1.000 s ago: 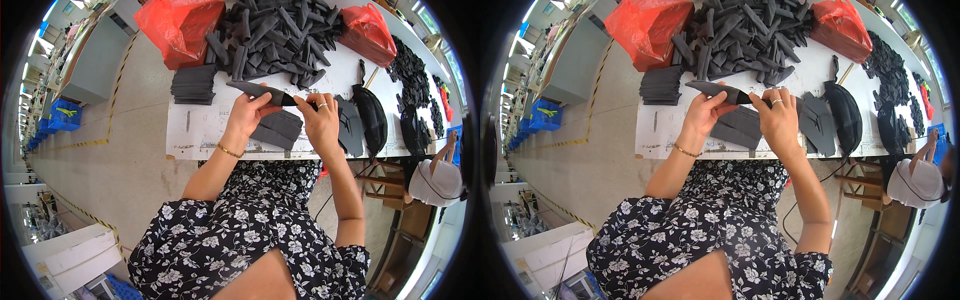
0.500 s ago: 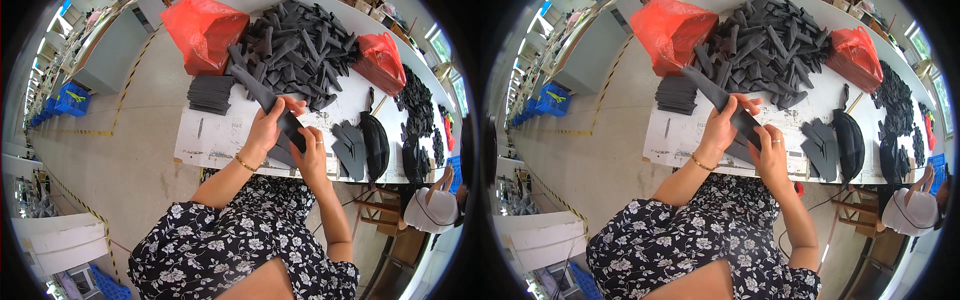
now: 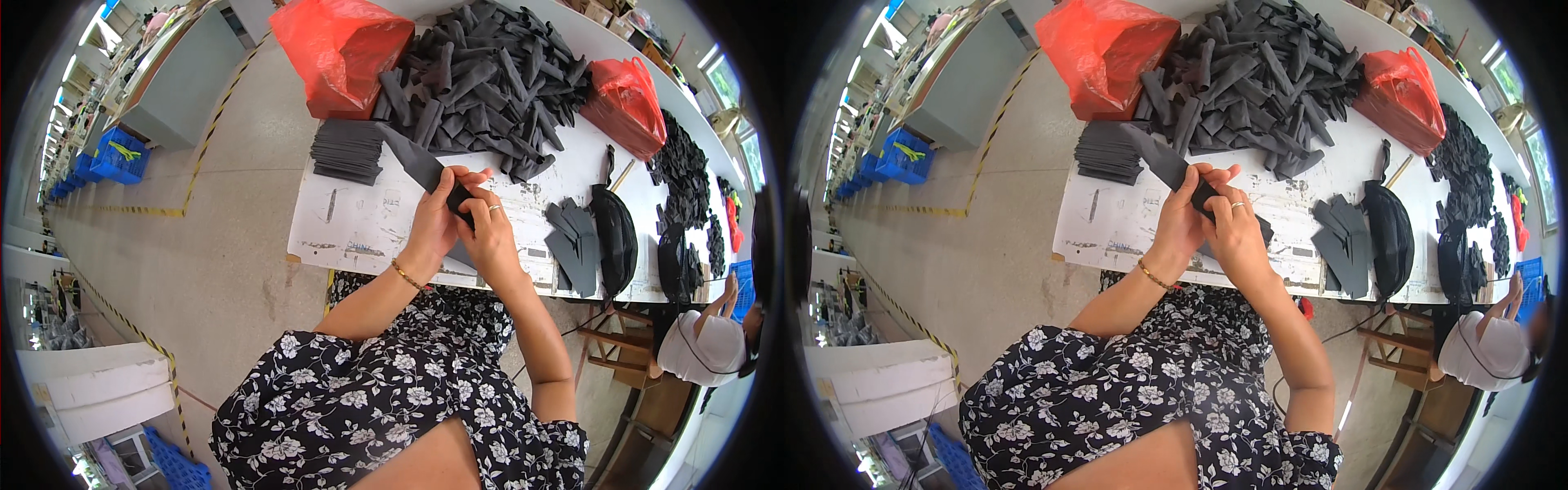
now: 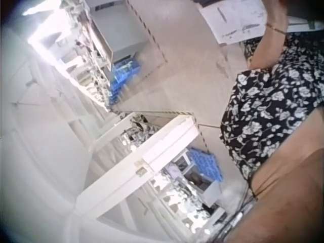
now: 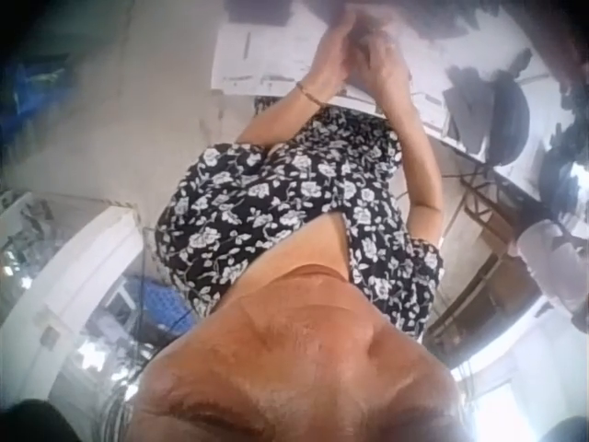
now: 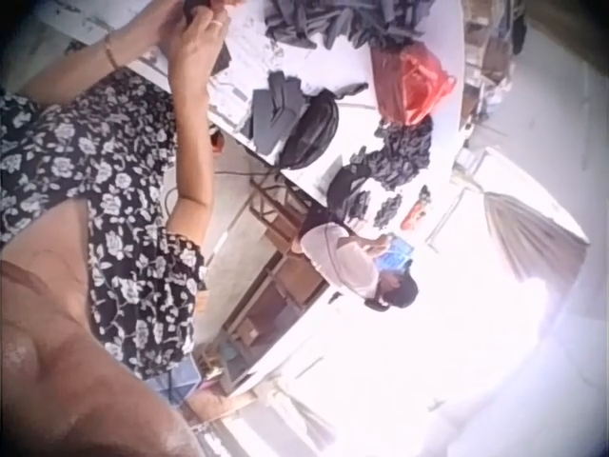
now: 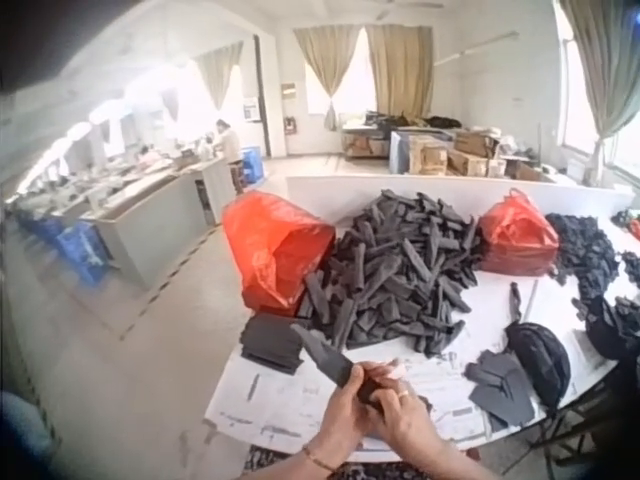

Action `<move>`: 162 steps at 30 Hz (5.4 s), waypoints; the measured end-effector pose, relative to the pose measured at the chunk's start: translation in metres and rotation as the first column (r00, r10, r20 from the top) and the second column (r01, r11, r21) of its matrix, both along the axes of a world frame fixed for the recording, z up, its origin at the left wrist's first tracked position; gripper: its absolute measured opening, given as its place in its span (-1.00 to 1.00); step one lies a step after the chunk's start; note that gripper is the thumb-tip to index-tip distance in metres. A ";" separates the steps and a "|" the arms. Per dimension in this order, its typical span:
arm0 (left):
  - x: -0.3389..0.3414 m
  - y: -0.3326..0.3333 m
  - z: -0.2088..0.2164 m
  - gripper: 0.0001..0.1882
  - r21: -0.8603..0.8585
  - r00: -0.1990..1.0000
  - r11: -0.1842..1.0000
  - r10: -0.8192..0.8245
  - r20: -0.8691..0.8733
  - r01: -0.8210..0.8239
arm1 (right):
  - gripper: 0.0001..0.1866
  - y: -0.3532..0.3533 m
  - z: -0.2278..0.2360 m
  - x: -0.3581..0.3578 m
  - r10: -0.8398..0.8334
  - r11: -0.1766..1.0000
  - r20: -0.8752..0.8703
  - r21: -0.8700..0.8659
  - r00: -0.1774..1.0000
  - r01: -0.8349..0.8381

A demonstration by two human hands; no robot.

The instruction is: The person is manually folding and stacking small grey foam or fabric components at an assembly workbench.

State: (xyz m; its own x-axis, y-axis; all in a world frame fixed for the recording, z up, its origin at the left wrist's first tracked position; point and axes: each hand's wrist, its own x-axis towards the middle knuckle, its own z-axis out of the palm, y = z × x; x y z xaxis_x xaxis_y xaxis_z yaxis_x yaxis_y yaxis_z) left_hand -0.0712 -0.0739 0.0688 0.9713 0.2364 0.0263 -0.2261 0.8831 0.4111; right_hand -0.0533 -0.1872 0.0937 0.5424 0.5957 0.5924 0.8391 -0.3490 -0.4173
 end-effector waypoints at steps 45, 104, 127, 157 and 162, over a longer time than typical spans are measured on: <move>-0.007 -0.014 0.000 -0.67 -0.114 0.999 0.993 -0.018 -0.043 0.013 | -0.87 -0.011 -0.012 0.006 0.056 0.994 -0.035 0.101 0.998 -0.052; 0.077 0.104 -0.084 -0.84 0.713 0.709 0.612 0.667 -0.231 -0.343 | -0.77 -0.094 -0.090 -0.011 -0.410 0.836 -0.786 -0.121 0.462 0.536; 0.071 0.097 -0.066 -0.76 0.469 0.911 0.883 0.181 -0.372 0.016 | -0.88 -0.240 -0.118 0.056 -0.451 0.665 0.076 -0.635 0.889 0.392; 0.024 0.052 -0.026 -0.75 0.051 0.961 0.978 -0.186 -0.204 0.200 | -0.66 -0.044 0.015 0.006 -0.118 0.988 -0.033 -0.107 0.992 0.114; 0.022 0.051 -0.021 -0.72 0.108 0.943 0.951 -0.265 -0.200 0.290 | -0.70 -0.046 0.022 0.014 -0.137 0.983 0.081 -0.115 0.987 0.145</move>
